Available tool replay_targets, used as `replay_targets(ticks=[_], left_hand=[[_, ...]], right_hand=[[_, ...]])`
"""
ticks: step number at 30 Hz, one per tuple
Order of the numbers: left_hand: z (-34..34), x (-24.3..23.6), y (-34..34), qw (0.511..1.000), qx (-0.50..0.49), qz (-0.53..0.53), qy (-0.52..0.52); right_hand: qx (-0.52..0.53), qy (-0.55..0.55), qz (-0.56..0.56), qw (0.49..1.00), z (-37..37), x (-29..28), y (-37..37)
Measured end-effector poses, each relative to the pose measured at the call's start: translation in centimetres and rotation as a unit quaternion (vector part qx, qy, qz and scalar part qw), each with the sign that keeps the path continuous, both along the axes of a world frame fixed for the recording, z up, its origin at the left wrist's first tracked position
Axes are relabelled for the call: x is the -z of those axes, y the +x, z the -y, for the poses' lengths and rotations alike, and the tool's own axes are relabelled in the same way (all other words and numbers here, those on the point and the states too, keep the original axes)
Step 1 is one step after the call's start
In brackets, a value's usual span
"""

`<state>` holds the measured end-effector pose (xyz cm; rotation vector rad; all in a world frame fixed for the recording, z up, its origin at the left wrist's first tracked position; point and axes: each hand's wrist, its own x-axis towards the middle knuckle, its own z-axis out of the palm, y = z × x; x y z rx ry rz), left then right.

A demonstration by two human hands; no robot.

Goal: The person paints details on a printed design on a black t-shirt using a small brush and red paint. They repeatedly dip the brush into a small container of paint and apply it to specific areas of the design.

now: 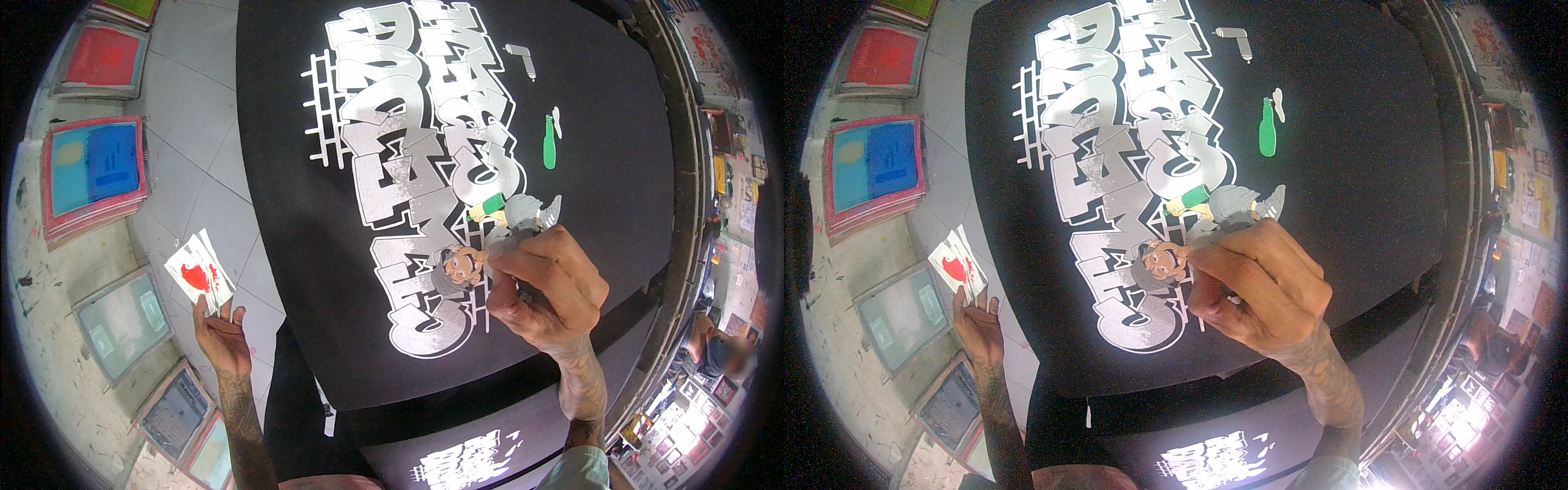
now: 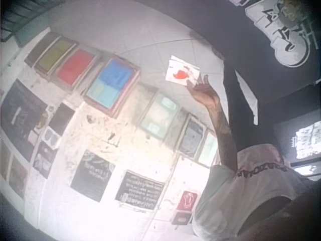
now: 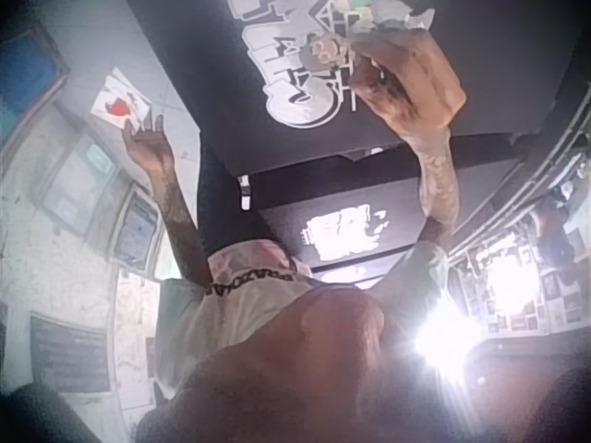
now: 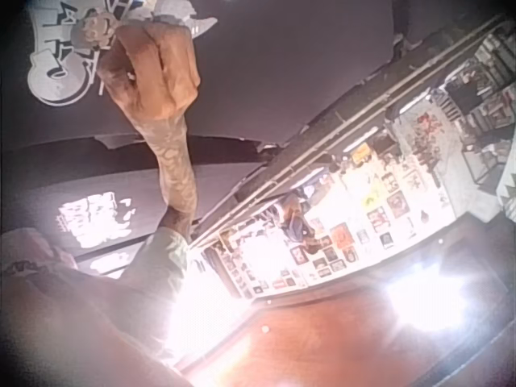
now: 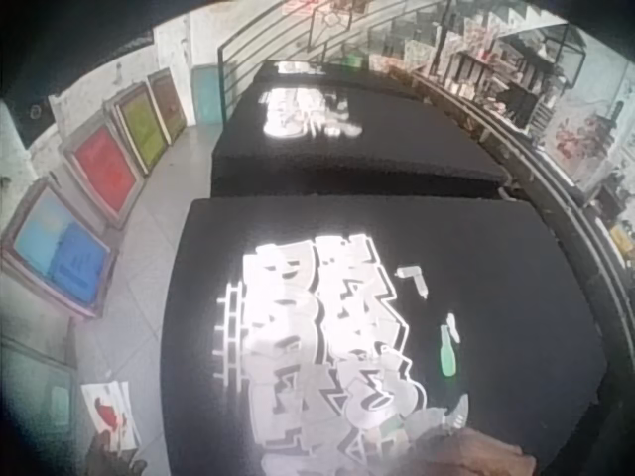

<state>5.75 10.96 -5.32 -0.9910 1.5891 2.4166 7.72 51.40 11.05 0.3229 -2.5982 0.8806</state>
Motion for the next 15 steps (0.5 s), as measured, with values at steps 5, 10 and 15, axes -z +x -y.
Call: replay_targets(ticks=[5,10,15], left_hand=[[0.4,0.5,0.4,1.000,0.007,-0.011,-0.005],[1.8,1.3,0.7,0.999,0.048,-0.010,0.011],[0.8,0.7,0.4,1.000,0.014,-0.008,0.007]], right_hand=[[0.001,0.000,-0.002,1.000,0.2,0.0,-0.2],[-0.002,-0.006,0.002,1.000,0.1,-0.1,-0.1],[-0.003,-0.006,-0.004,1.000,0.2,0.0,-0.1]])
